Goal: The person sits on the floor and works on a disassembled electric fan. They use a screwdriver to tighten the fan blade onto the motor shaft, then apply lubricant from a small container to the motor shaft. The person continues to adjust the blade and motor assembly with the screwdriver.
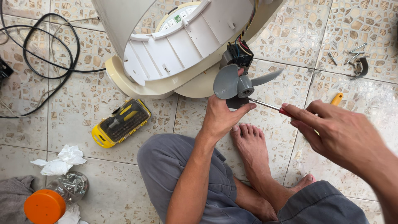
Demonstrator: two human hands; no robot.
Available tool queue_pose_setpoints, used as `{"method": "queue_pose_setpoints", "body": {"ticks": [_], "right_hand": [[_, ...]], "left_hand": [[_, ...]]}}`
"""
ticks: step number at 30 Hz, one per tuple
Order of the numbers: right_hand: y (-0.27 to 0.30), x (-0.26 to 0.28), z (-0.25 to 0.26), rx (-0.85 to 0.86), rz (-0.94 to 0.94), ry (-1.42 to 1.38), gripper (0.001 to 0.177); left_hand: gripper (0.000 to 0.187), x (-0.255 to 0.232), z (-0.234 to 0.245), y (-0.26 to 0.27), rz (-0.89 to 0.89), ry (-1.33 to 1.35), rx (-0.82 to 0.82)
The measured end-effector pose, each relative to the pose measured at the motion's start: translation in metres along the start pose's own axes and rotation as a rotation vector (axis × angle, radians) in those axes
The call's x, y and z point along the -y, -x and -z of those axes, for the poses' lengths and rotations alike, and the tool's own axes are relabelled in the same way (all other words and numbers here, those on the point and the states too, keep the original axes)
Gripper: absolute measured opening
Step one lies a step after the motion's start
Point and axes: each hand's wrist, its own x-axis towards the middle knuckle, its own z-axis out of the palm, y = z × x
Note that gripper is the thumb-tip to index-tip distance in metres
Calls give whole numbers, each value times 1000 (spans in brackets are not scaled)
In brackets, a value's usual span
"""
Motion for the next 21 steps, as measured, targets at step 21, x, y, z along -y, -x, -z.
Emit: {"method": "queue_pose_setpoints", "body": {"ticks": [21], "right_hand": [[-50,30,-204,-704,-211,-980,34]], "left_hand": [[20,-4,5,52,-113,-496,-143]]}}
